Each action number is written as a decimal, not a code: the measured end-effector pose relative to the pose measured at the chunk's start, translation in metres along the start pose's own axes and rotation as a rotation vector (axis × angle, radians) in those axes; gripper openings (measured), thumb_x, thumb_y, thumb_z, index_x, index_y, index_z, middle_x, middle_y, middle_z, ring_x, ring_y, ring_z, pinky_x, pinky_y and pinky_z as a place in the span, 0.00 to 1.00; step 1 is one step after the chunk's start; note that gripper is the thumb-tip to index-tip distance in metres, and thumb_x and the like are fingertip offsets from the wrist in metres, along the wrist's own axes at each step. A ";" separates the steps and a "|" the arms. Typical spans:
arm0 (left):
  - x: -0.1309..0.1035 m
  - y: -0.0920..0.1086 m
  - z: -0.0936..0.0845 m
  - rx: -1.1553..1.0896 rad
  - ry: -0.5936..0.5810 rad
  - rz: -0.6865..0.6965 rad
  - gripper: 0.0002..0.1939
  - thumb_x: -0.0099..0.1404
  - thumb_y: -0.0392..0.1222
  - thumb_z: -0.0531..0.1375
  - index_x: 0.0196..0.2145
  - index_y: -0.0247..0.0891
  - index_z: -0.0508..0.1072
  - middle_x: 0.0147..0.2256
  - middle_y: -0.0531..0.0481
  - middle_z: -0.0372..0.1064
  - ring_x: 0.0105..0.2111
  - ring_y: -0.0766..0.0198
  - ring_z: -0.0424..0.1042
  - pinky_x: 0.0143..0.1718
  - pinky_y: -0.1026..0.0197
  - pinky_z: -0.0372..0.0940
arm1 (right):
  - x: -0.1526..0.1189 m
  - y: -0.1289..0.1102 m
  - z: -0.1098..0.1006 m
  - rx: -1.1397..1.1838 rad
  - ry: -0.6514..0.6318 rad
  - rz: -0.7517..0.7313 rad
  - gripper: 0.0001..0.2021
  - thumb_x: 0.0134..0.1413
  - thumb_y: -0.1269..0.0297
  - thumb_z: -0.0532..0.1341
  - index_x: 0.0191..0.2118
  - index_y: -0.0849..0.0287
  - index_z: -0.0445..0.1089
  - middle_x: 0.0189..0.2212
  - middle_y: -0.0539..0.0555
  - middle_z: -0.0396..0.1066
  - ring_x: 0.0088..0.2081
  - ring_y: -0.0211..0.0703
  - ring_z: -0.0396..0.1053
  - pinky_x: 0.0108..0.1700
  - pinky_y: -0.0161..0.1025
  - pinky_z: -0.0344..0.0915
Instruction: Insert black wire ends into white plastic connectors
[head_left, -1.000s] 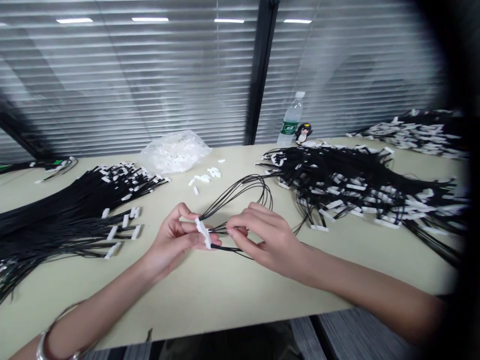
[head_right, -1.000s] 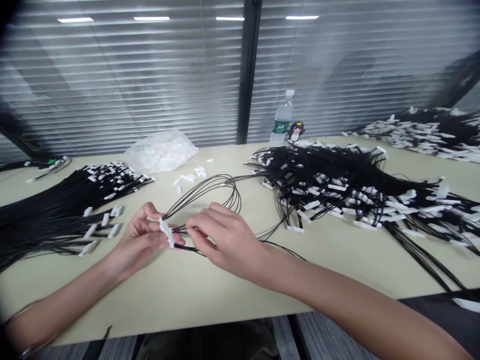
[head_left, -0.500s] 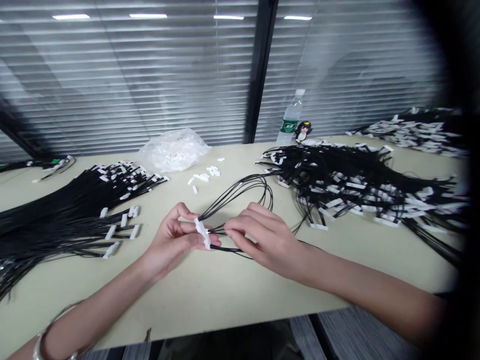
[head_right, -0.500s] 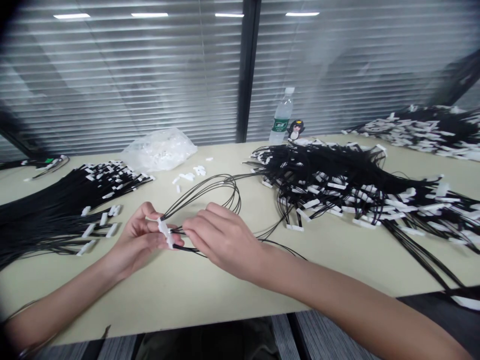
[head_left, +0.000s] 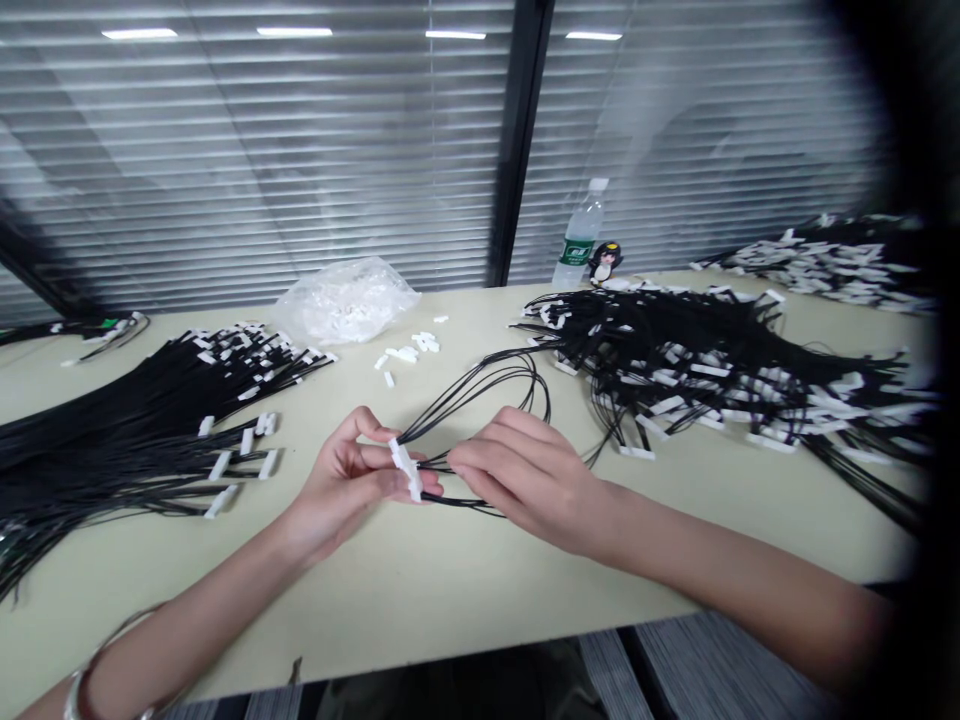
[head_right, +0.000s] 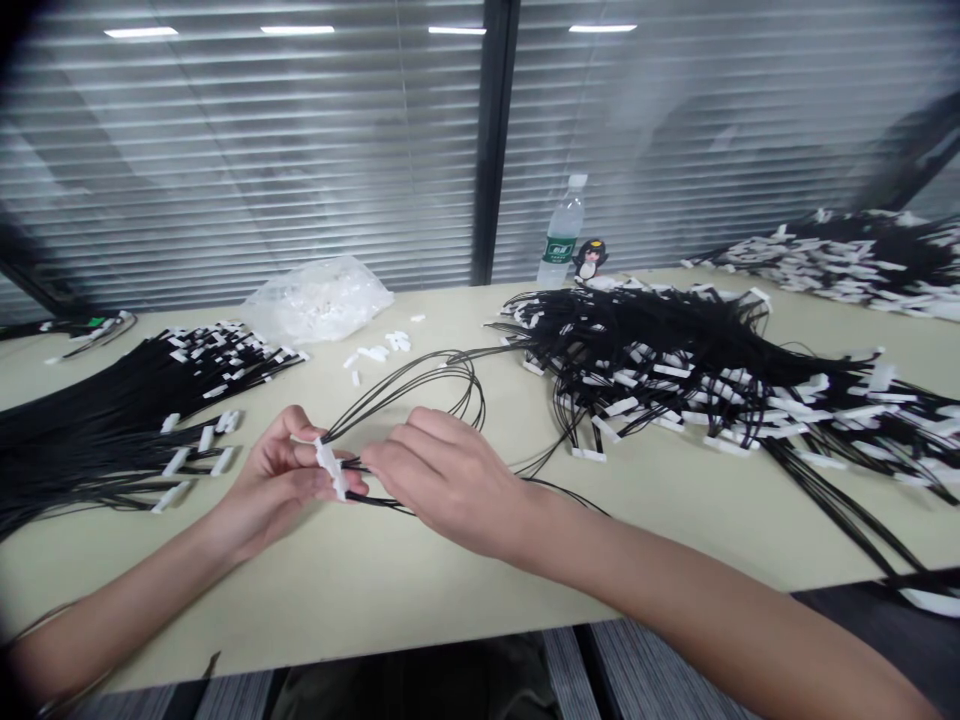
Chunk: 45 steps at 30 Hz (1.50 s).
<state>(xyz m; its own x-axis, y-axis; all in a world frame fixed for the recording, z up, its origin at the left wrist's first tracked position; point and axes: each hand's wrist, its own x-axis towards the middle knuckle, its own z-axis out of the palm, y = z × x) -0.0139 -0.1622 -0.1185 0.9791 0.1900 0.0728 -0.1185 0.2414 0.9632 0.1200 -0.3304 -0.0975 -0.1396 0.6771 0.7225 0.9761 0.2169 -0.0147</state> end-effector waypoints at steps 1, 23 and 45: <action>0.000 0.000 0.000 -0.005 0.002 0.000 0.15 0.57 0.28 0.60 0.34 0.42 0.57 0.29 0.54 0.77 0.34 0.58 0.76 0.33 0.60 0.69 | 0.000 0.000 0.000 -0.002 -0.007 -0.005 0.04 0.57 0.74 0.53 0.35 0.64 0.65 0.25 0.51 0.66 0.28 0.35 0.59 0.32 0.36 0.57; 0.001 0.002 0.003 -0.005 0.026 -0.021 0.14 0.56 0.30 0.61 0.34 0.41 0.59 0.29 0.54 0.77 0.33 0.57 0.76 0.34 0.57 0.70 | -0.001 0.000 -0.003 -0.084 -0.064 -0.052 0.06 0.57 0.75 0.52 0.34 0.63 0.65 0.24 0.52 0.64 0.28 0.37 0.56 0.30 0.37 0.54; 0.000 -0.003 -0.001 -0.020 0.011 -0.042 0.13 0.56 0.27 0.60 0.35 0.39 0.61 0.28 0.51 0.77 0.32 0.58 0.76 0.33 0.60 0.70 | 0.000 -0.003 0.003 -0.060 -0.042 -0.030 0.05 0.56 0.72 0.54 0.32 0.63 0.66 0.24 0.50 0.65 0.29 0.36 0.59 0.31 0.37 0.56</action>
<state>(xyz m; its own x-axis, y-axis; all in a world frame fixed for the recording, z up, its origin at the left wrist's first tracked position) -0.0134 -0.1625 -0.1219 0.9814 0.1894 0.0301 -0.0811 0.2680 0.9600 0.1168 -0.3287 -0.0998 -0.1746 0.7002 0.6923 0.9794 0.1962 0.0486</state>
